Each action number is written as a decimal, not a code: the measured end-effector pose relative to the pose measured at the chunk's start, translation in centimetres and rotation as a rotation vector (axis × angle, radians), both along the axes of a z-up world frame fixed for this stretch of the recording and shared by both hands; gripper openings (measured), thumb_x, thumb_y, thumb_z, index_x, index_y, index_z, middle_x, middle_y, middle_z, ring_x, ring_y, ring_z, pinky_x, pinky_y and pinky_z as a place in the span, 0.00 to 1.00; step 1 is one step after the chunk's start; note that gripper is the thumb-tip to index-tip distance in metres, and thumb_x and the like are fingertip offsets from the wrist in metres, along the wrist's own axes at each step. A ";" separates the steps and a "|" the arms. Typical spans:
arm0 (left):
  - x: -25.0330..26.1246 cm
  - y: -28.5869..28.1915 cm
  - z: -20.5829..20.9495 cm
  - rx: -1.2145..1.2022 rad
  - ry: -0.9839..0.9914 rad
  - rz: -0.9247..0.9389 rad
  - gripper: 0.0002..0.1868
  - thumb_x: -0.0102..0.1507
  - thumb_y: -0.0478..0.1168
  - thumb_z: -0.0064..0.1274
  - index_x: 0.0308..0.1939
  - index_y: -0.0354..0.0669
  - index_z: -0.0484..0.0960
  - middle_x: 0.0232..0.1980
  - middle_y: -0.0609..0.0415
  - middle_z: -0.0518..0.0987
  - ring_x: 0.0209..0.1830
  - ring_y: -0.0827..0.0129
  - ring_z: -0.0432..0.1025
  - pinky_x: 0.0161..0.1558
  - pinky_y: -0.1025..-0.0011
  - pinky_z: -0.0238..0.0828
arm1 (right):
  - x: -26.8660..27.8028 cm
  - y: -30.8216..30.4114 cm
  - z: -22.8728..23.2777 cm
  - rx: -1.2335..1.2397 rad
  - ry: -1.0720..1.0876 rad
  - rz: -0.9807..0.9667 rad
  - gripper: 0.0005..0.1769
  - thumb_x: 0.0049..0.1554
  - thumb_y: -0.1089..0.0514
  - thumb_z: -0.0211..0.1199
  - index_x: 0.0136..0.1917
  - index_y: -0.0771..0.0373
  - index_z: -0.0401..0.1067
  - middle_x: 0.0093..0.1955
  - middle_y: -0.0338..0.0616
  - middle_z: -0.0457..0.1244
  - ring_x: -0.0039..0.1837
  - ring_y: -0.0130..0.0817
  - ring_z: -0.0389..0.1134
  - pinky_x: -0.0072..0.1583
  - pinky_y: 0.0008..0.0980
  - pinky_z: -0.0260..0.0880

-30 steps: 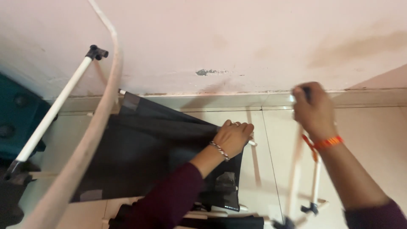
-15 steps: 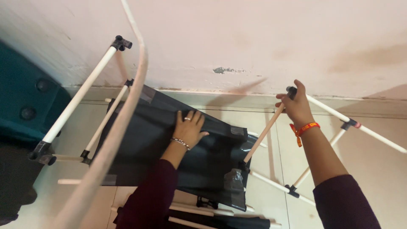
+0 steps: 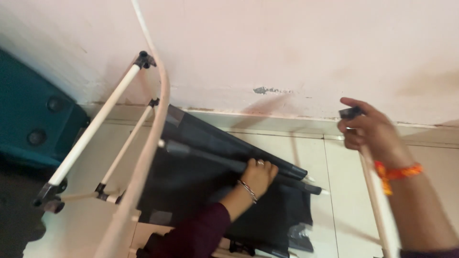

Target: The person assembles a small folding chair or stool by connecting white plastic poles with black connectors and attaching a black fabric seat. They insert poles into connectors, secure joints, and adjust the frame while sitting on the floor.

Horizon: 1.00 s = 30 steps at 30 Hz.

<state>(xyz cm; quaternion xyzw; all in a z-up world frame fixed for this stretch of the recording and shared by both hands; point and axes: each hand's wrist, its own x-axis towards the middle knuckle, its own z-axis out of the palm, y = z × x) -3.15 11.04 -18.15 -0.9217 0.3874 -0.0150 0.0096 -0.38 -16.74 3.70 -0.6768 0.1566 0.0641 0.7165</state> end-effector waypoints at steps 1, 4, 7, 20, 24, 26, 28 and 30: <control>-0.7 -0.9 0.6 0.049 0.093 0.020 0.23 0.66 0.54 0.50 0.60 0.48 0.74 0.52 0.52 0.78 0.56 0.56 0.72 0.55 0.48 0.62 | -0.7 -0.4 1.7 0.062 -0.031 0.039 0.37 0.53 0.68 0.48 0.77 0.66 0.58 0.37 0.49 0.60 0.28 0.24 0.48 0.32 0.30 0.49; -2.6 -1.5 2.7 0.206 0.472 0.054 0.50 0.58 0.70 0.52 0.76 0.48 0.56 0.69 0.43 0.65 0.71 0.47 0.57 0.66 0.32 0.42 | -1.9 -1.5 5.2 0.322 -0.165 0.109 0.32 0.57 0.67 0.48 0.75 0.67 0.59 0.39 0.48 0.62 0.29 0.23 0.50 0.33 0.26 0.52; -4.2 0.8 4.9 0.238 0.658 -0.012 0.72 0.48 0.82 0.53 0.83 0.51 0.38 0.81 0.36 0.49 0.81 0.38 0.43 0.69 0.20 0.22 | -1.9 -1.6 5.3 0.396 -0.286 -0.002 0.27 0.63 0.67 0.47 0.75 0.66 0.59 0.45 0.46 0.62 0.34 0.23 0.52 0.38 0.25 0.54; -13.0 5.5 -0.5 0.179 0.279 -0.281 0.70 0.45 0.62 0.72 0.83 0.65 0.42 0.73 0.38 0.61 0.69 0.39 0.56 0.57 0.29 0.50 | 1.4 2.5 -1.2 0.126 -0.133 -0.258 0.46 0.61 0.61 0.57 0.86 0.57 0.38 0.63 0.47 0.61 0.53 0.36 0.66 0.48 0.39 0.70; -11.2 5.9 0.5 0.281 0.677 -0.151 0.69 0.46 0.60 0.73 0.83 0.48 0.49 0.65 0.40 0.73 0.66 0.47 0.66 0.59 0.50 0.61 | 0.4 3.9 -3.1 0.061 -0.040 -0.242 0.49 0.60 0.59 0.57 0.85 0.52 0.33 0.65 0.50 0.62 0.54 0.41 0.66 0.53 0.43 0.73; -10.5 5.6 1.1 0.271 0.766 -0.094 0.61 0.47 0.59 0.73 0.76 0.43 0.59 0.58 0.42 0.77 0.60 0.50 0.71 0.58 0.54 0.64 | -0.2 4.7 -4.0 0.043 -0.015 -0.226 0.49 0.60 0.58 0.56 0.85 0.50 0.32 0.66 0.51 0.61 0.55 0.42 0.67 0.55 0.44 0.74; -10.1 5.2 1.5 0.263 0.817 -0.064 0.47 0.48 0.58 0.72 0.66 0.41 0.73 0.49 0.46 0.82 0.53 0.52 0.75 0.56 0.55 0.66 | -0.8 5.0 -4.5 -0.029 -0.032 -0.184 0.47 0.62 0.59 0.55 0.85 0.52 0.33 0.67 0.53 0.61 0.54 0.40 0.67 0.54 0.44 0.75; -10.4 5.1 1.7 0.141 0.713 -0.107 0.36 0.50 0.58 0.70 0.54 0.42 0.80 0.40 0.47 0.82 0.46 0.51 0.76 0.54 0.52 0.66 | -1.3 4.8 -4.5 -0.062 -0.053 -0.168 0.44 0.63 0.60 0.52 0.85 0.54 0.34 0.66 0.57 0.62 0.51 0.39 0.66 0.51 0.43 0.75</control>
